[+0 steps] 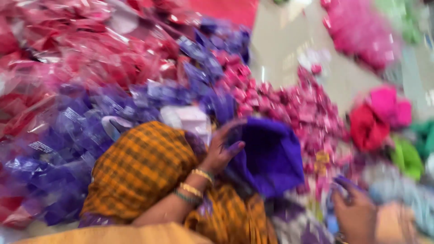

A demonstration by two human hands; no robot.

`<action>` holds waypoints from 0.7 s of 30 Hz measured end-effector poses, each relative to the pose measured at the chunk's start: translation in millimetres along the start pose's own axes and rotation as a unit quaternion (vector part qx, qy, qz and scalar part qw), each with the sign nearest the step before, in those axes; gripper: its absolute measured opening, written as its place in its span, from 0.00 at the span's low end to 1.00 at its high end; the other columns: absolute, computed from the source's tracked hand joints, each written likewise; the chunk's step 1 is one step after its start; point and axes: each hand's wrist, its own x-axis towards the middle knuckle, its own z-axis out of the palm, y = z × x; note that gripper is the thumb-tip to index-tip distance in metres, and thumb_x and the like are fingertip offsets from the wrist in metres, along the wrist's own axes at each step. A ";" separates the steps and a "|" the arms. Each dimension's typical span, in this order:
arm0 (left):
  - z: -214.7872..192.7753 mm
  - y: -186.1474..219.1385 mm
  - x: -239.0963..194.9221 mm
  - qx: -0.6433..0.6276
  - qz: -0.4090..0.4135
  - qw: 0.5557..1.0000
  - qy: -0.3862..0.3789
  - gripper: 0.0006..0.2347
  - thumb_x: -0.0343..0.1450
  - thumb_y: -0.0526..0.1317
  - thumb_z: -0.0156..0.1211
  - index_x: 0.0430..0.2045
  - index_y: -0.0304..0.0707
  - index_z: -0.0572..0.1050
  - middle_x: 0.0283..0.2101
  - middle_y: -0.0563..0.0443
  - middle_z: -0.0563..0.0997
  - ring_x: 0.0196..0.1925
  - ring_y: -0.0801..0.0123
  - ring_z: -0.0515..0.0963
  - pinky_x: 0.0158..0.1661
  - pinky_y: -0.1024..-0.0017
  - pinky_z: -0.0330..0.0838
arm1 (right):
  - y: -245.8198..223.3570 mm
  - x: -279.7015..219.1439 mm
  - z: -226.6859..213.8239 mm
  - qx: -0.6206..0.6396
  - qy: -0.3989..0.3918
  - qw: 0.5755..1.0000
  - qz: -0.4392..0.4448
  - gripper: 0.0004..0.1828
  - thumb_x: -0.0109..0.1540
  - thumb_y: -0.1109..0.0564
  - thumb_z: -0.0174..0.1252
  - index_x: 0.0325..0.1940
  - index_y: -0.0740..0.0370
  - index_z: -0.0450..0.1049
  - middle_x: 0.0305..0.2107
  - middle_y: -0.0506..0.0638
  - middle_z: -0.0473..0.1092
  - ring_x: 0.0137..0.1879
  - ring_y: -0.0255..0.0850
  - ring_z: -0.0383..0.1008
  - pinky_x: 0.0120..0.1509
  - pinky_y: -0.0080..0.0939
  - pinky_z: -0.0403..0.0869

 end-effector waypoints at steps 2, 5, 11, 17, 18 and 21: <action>13.4 18.7 -2.5 0.496 0.195 0.843 -0.072 0.33 0.69 0.54 0.70 0.71 0.58 0.65 0.78 0.40 0.60 0.83 0.41 0.44 0.78 0.46 0.41 | 77.8 -69.4 -24.0 -0.089 0.043 0.981 0.166 0.19 0.65 0.42 0.65 0.55 0.53 0.83 0.23 0.60 0.73 0.27 0.51 0.77 0.42 0.53 0.75; 43.8 41.6 1.1 0.604 0.118 0.778 -0.129 0.39 0.61 0.57 0.74 0.69 0.56 0.66 0.77 0.32 0.43 0.77 0.36 0.31 0.68 0.36 0.28 | 186.4 -177.2 -18.7 -0.183 0.101 0.951 0.227 0.20 0.71 0.39 0.63 0.46 0.59 0.85 0.30 0.61 0.77 0.40 0.56 0.79 0.52 0.57 0.77; 2.8 27.3 17.5 0.519 0.182 0.822 -0.146 0.09 0.68 0.37 0.71 0.26 0.33 0.75 0.27 0.41 0.78 0.28 0.54 0.77 0.34 0.57 0.71 | 147.3 -268.9 -8.3 -0.122 0.067 0.960 0.243 0.62 0.47 0.52 0.73 0.80 0.36 0.46 0.67 0.89 0.44 0.76 0.81 0.39 0.74 0.71 0.48; -15.1 201.6 0.8 0.665 0.192 0.687 -0.221 0.58 0.58 0.54 0.75 0.77 0.28 0.38 0.79 0.20 0.36 0.81 0.44 0.32 0.75 0.53 0.33 | 116.8 -249.7 11.2 -0.070 0.313 0.924 0.210 0.32 0.67 0.58 0.61 0.76 0.56 0.65 0.67 0.69 0.66 0.74 0.67 0.62 0.78 0.62 0.62; -25.7 218.9 -7.0 0.665 0.196 0.685 -0.224 0.58 0.58 0.54 0.75 0.77 0.28 0.38 0.79 0.20 0.36 0.81 0.44 0.32 0.75 0.53 0.33 | 144.4 -254.3 50.9 -0.069 0.316 0.922 0.214 0.32 0.67 0.58 0.61 0.76 0.56 0.65 0.67 0.69 0.66 0.74 0.67 0.62 0.78 0.62 0.62; -68.8 258.4 -30.4 0.593 -0.057 0.789 -0.151 0.44 0.61 0.51 0.69 0.75 0.42 0.57 0.77 0.38 0.61 0.77 0.55 0.58 0.71 0.60 0.52 | 191.6 -264.5 154.6 -0.015 0.211 0.960 0.182 0.22 0.64 0.61 0.58 0.64 0.60 0.74 0.49 0.62 0.75 0.56 0.57 0.74 0.62 0.55 0.72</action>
